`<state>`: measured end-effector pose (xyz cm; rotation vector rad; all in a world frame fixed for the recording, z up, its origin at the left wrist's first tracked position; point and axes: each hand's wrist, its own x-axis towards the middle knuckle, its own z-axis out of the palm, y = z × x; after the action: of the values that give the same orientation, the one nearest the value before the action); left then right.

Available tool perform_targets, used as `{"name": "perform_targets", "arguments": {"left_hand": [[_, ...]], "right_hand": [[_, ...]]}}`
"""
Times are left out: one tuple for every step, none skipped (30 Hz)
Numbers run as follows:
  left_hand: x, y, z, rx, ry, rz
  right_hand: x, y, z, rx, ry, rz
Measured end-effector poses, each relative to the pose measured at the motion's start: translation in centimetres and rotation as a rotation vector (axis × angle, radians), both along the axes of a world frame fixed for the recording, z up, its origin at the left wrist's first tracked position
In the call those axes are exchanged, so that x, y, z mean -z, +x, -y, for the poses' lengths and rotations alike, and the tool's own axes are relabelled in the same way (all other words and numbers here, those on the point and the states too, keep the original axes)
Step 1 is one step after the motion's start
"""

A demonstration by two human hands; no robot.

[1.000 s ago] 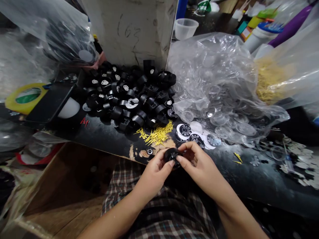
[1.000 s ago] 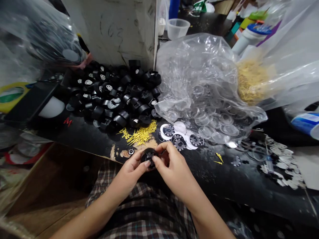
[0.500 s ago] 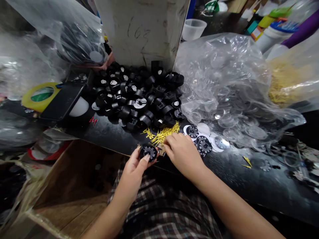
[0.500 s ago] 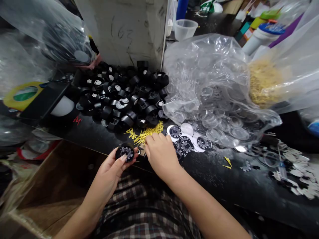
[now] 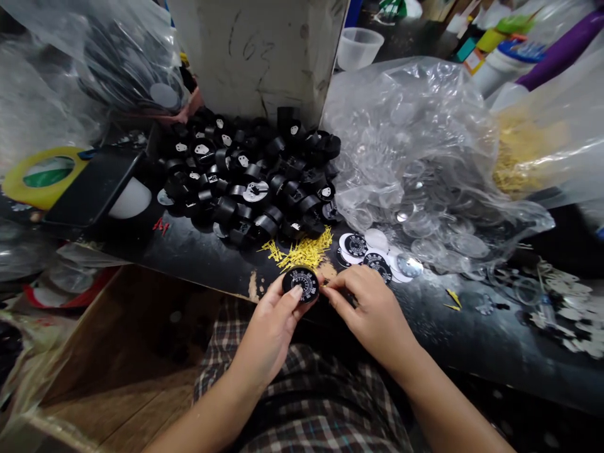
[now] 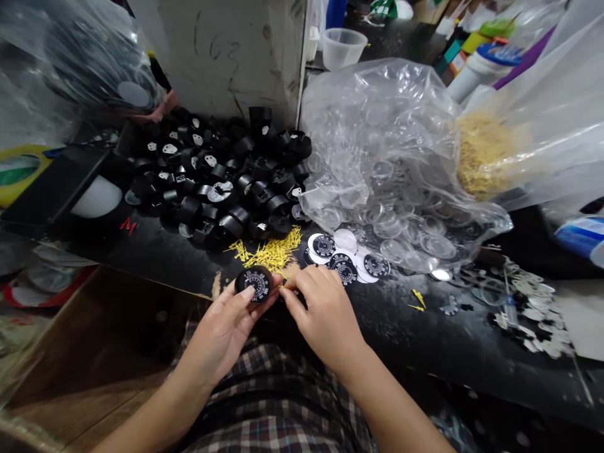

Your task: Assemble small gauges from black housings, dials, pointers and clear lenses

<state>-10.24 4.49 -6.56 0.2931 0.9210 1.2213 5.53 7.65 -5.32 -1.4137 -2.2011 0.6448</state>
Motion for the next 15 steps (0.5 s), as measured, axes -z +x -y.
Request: {"name": "perform_targets", "arguments": {"left_hand": [[-0.1, 0.0, 0.0, 0.001, 0.0, 0.001], [-0.2, 0.1, -0.1, -0.012, 0.003, -0.006], [-0.2, 0.2, -0.2, -0.032, 0.008, -0.023], [-0.3, 0.4, -0.3, -0.05, 0.015, -0.047], [-0.2, 0.6, -0.5, -0.056, 0.025, -0.071], [-0.1, 0.9, -0.6, -0.049, 0.037, -0.093], [0.1, 1.2, -0.7, -0.028, 0.048, -0.111], [0.3, 1.5, -0.8, -0.002, 0.059, -0.125], [0.4, 1.7, -0.8, 0.021, 0.07, -0.136], [0.6, 1.9, -0.8, 0.032, 0.081, -0.151], [0.7, 2.0, -0.7, 0.037, 0.09, -0.167], [0.8, 2.1, -0.7, 0.043, 0.098, -0.183], [0.8, 2.1, -0.6, 0.052, 0.108, -0.197], [0.7, 2.1, -0.5, 0.063, 0.12, -0.214], [0.6, 2.1, -0.5, 0.076, 0.136, -0.235]], "right_hand": [[-0.2, 0.1, 0.1, 0.015, -0.018, -0.025], [-0.5, 0.2, 0.2, 0.034, -0.063, -0.077], [-0.9, 0.3, 0.3, 0.058, -0.125, -0.149], [-1.2, 0.3, 0.4, 0.082, -0.194, -0.226], [-1.5, 0.2, 0.4, 0.103, -0.259, -0.298], [-1.8, 0.1, 0.4, 0.12, -0.31, -0.352], [-2.0, 0.0, 0.4, 0.133, -0.344, -0.384], [-2.1, -0.2, 0.4, 0.143, -0.363, -0.4], [-2.2, -0.3, 0.4, 0.15, -0.377, -0.406], [-2.2, -0.4, 0.3, 0.155, -0.387, -0.407], [-2.2, -0.5, 0.3, 0.162, -0.389, -0.403], [-2.1, -0.5, 0.3, 0.168, -0.381, -0.395], [-2.0, -0.5, 0.3, 0.171, -0.363, -0.383], [-1.9, -0.5, 0.4, 0.171, -0.337, -0.361], [-1.9, -0.5, 0.4, 0.172, -0.305, -0.332]]}}
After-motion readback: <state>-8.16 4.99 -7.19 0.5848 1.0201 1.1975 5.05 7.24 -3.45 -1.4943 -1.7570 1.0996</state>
